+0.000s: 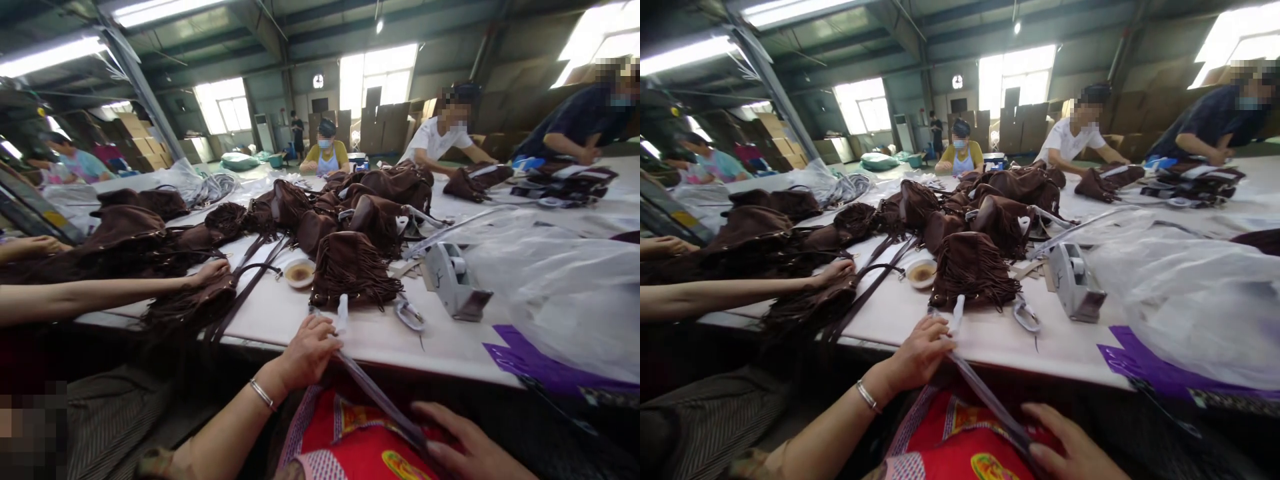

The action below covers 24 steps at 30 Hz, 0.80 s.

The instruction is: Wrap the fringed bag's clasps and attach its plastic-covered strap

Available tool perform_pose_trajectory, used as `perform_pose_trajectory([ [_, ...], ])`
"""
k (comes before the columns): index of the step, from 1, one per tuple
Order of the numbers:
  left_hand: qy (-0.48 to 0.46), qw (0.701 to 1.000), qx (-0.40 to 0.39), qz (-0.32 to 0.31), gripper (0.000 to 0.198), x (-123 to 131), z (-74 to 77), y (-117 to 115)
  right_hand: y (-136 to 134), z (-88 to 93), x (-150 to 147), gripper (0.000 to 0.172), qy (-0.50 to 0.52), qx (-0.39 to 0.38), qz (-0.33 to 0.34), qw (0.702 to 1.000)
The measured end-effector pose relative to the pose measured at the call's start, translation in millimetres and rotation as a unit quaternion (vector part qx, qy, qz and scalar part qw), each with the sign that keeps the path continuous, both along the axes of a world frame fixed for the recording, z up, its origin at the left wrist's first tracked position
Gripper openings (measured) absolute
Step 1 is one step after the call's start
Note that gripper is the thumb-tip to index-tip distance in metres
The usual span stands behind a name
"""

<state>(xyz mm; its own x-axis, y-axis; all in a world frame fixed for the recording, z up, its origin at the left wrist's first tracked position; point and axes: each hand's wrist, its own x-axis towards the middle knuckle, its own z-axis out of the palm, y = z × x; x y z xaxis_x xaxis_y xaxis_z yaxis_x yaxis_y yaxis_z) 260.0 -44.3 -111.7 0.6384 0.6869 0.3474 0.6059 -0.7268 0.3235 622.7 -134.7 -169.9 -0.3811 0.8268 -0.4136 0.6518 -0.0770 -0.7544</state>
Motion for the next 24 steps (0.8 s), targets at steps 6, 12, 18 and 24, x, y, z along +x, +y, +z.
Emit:
perform_pose_trajectory([
  [6, -0.208, 0.949, -0.083, 0.221, 0.032, -32, -16.6, 17, 36, -6.9, -84, 0.038, 0.144, -0.015, 0.120, 0.982],
  [12, -0.210, 0.913, -0.174, 0.303, 0.022, -40, -31.1, 55, 29, -28.4, -79, 0.043, 0.153, -0.020, 0.102, 0.983],
  [18, -0.182, 0.918, -0.194, 0.295, 0.011, -33, -27.6, 67, 28, -19.1, -75, 0.046, 0.149, -0.006, 0.071, 0.986],
  [24, -0.198, 0.895, -0.128, 0.378, 0.017, -35, -32.8, 77, 23, -23.3, -70, 0.051, 0.161, -0.008, 0.066, 0.985],
])
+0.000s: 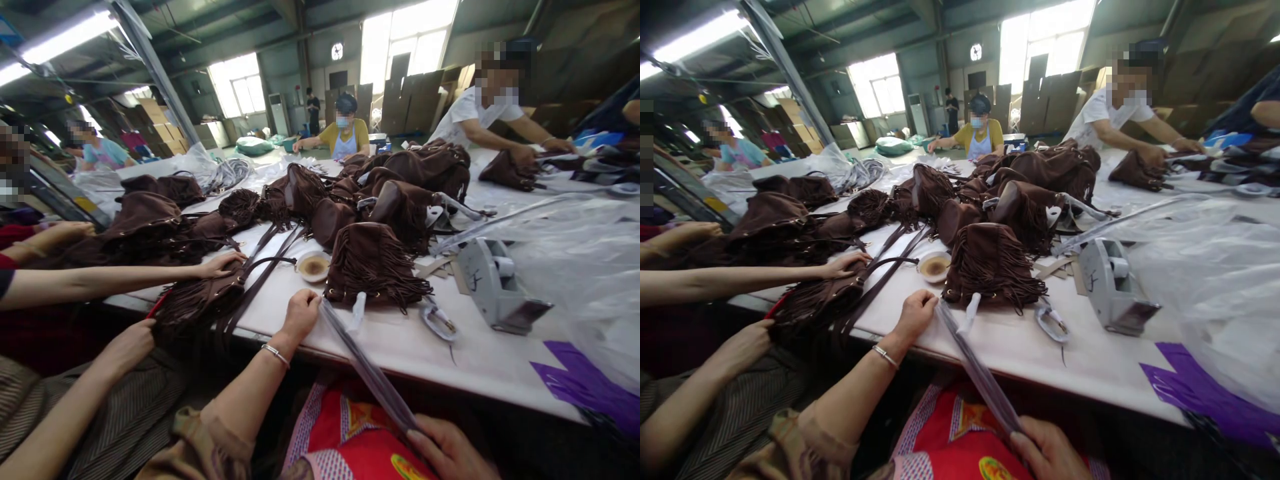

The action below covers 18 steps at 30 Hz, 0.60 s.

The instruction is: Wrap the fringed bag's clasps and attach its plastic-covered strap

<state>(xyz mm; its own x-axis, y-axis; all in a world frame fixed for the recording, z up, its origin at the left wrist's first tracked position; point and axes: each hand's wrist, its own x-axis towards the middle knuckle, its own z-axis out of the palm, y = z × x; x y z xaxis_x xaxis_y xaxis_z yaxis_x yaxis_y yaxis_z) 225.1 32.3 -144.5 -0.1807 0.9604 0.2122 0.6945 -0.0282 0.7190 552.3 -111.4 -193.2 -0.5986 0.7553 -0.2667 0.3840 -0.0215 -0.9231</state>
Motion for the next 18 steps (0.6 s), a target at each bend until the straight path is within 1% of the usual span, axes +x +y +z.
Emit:
perform_pose_trajectory([
  [3, 0.001, 0.999, 0.011, 0.032, 0.019, 5, -2.5, 4, 0, 2.7, 3, 0.051, 0.014, -0.009, 0.024, 1.000],
  [6, -0.002, 1.000, 0.003, 0.030, 0.018, 8, -1.2, 6, 5, 14.6, 4, 0.047, 0.027, -0.015, 0.035, 0.999],
  [9, -0.008, 0.999, -0.016, 0.027, 0.018, 9, 3.3, 5, 12, 28.2, -1, 0.046, 0.018, -0.003, 0.015, 1.000],
  [11, -0.013, 0.999, -0.028, 0.036, 0.018, 9, 6.6, 4, 15, 33.2, -9, 0.039, -0.004, -0.017, 0.002, 1.000],
  [12, -0.017, 0.998, -0.035, 0.043, 0.018, 10, 7.9, 4, 16, 34.0, -13, 0.035, -0.015, -0.025, -0.004, 1.000],
  [14, -0.031, 0.996, -0.058, 0.058, 0.016, 12, 9.4, 3, 16, 32.8, -21, 0.039, -0.010, -0.040, -0.011, 0.999],
  [16, -0.055, 0.991, -0.096, 0.072, 0.016, 13, 9.5, 1, 14, 29.6, -26, 0.047, 0.038, -0.077, -0.020, 0.996],
  [18, -0.085, 0.982, -0.148, 0.077, 0.024, 15, 8.8, -1, 12, 26.6, -28, 0.051, 0.094, -0.135, -0.031, 0.986],
])
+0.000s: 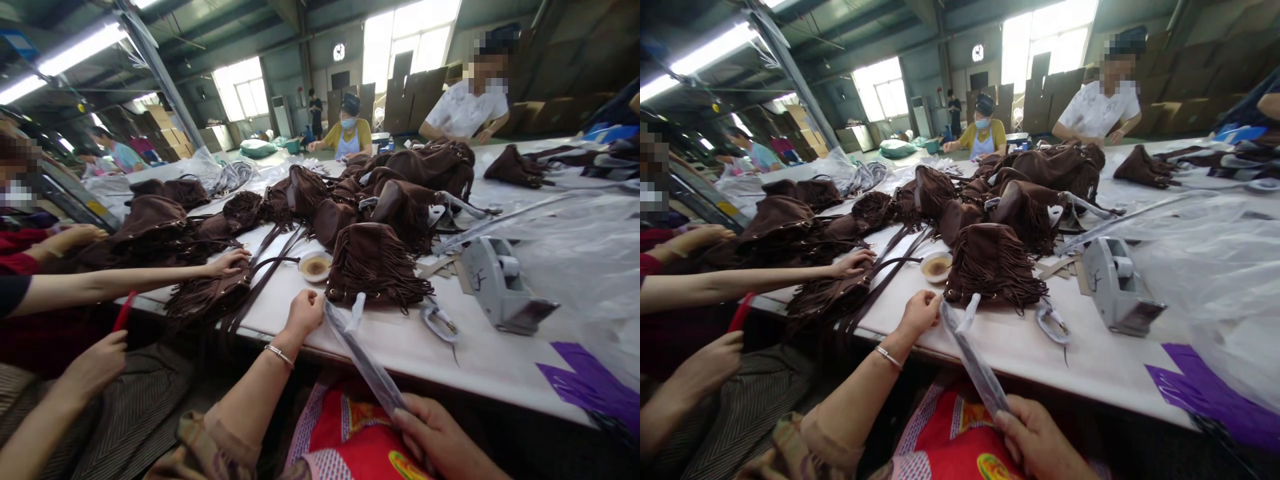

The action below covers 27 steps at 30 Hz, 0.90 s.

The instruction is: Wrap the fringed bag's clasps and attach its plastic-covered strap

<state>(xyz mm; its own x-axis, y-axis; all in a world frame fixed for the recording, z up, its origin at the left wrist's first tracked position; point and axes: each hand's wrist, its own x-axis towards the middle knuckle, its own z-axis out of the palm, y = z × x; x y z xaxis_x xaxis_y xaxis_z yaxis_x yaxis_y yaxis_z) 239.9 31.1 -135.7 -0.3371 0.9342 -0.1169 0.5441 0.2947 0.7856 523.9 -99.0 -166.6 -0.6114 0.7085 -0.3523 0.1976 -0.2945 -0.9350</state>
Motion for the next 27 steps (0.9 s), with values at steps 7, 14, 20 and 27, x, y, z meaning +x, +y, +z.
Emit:
perform_pose_trajectory([
  [7, -0.035, 0.994, -0.104, -0.016, 0.027, 5, -2.1, 3, -2, -2.5, -3, 0.052, 0.085, -0.108, 0.000, 0.990],
  [14, 0.021, 0.995, -0.097, -0.015, 0.010, 6, -5.0, 14, 3, -7.7, 7, 0.055, -0.156, 0.260, -0.165, 0.938],
  [20, 0.076, 0.994, -0.072, -0.025, 0.009, 4, -4.7, 12, 3, -0.4, 15, 0.031, -0.232, 0.476, -0.115, 0.841],
  [27, 0.105, 0.993, -0.009, -0.051, 0.012, 7, -2.9, 11, -2, 17.7, -2, 0.042, 0.030, -0.005, -0.029, 0.999],
])
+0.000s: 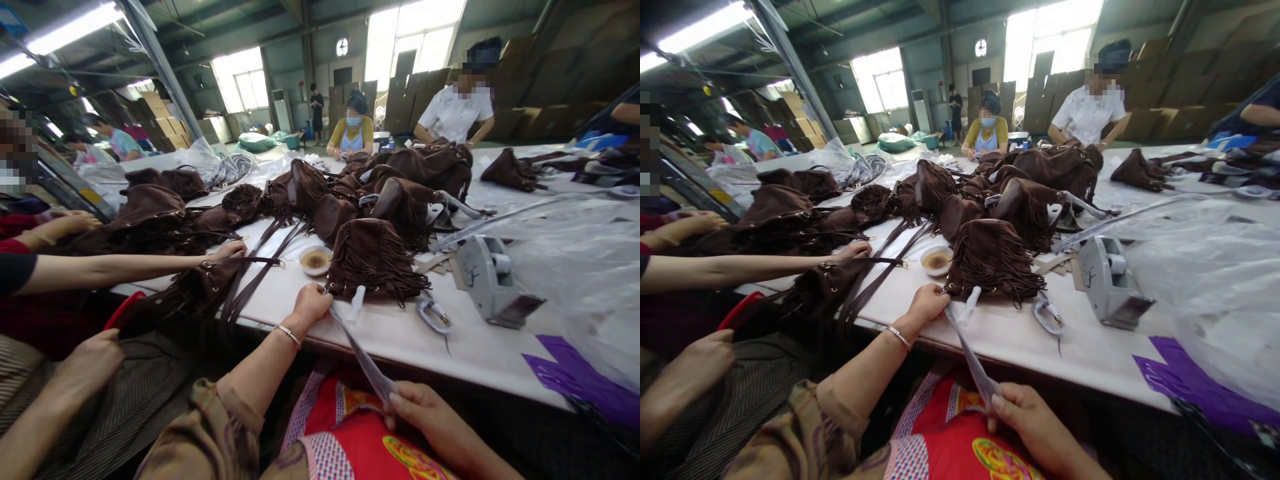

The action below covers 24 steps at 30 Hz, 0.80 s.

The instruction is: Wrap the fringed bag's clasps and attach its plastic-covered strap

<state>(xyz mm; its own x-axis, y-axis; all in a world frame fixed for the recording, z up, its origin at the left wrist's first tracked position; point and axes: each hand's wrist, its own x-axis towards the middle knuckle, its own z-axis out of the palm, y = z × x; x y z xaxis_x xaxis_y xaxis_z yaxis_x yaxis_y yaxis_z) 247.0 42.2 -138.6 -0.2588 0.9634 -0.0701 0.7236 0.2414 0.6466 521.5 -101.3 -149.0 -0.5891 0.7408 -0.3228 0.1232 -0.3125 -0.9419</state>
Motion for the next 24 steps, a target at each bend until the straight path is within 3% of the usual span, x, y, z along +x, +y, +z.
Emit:
perform_pose_trajectory([
  [1, 0.002, 1.000, 0.013, -0.006, 0.013, -1, 1.6, -1, -2, -2.1, -2, 0.043, 0.069, -0.088, -0.009, 0.994],
  [3, 0.003, 0.999, 0.038, -0.015, 0.019, -4, 6.1, -8, -5, -8.6, -3, 0.044, 0.153, -0.184, -0.054, 0.969],
  [6, 0.033, 0.991, 0.118, -0.058, 0.026, -8, 15.4, -31, -6, -16.5, -4, 0.045, 0.154, -0.202, -0.085, 0.963],
  [9, 0.078, 0.945, 0.208, -0.238, 0.031, -3, 24.4, -62, -3, -13.5, -6, 0.048, 0.131, -0.183, -0.063, 0.972],
  [11, 0.097, 0.900, 0.196, -0.376, 0.036, 6, 28.2, -77, 1, -6.2, -8, 0.049, 0.122, -0.160, -0.032, 0.979],
  [13, 0.124, 0.875, 0.146, -0.445, 0.040, 13, 29.1, -82, 5, 1.3, -8, 0.050, 0.113, -0.135, -0.003, 0.984],
  [17, 0.158, 0.883, 0.087, -0.434, 0.037, 3, 24.0, -64, 9, 4.0, -1, 0.049, 0.099, -0.115, 0.006, 0.988],
  [20, 0.160, 0.889, 0.107, -0.415, 0.030, -21, 18.9, -39, 9, -4.5, 7, 0.048, 0.104, -0.118, -0.009, 0.988],
  [24, 0.208, 0.865, 0.139, -0.434, 0.024, -38, 16.4, -9, 6, -14.0, 8, 0.047, 0.101, -0.117, -0.008, 0.988],
])
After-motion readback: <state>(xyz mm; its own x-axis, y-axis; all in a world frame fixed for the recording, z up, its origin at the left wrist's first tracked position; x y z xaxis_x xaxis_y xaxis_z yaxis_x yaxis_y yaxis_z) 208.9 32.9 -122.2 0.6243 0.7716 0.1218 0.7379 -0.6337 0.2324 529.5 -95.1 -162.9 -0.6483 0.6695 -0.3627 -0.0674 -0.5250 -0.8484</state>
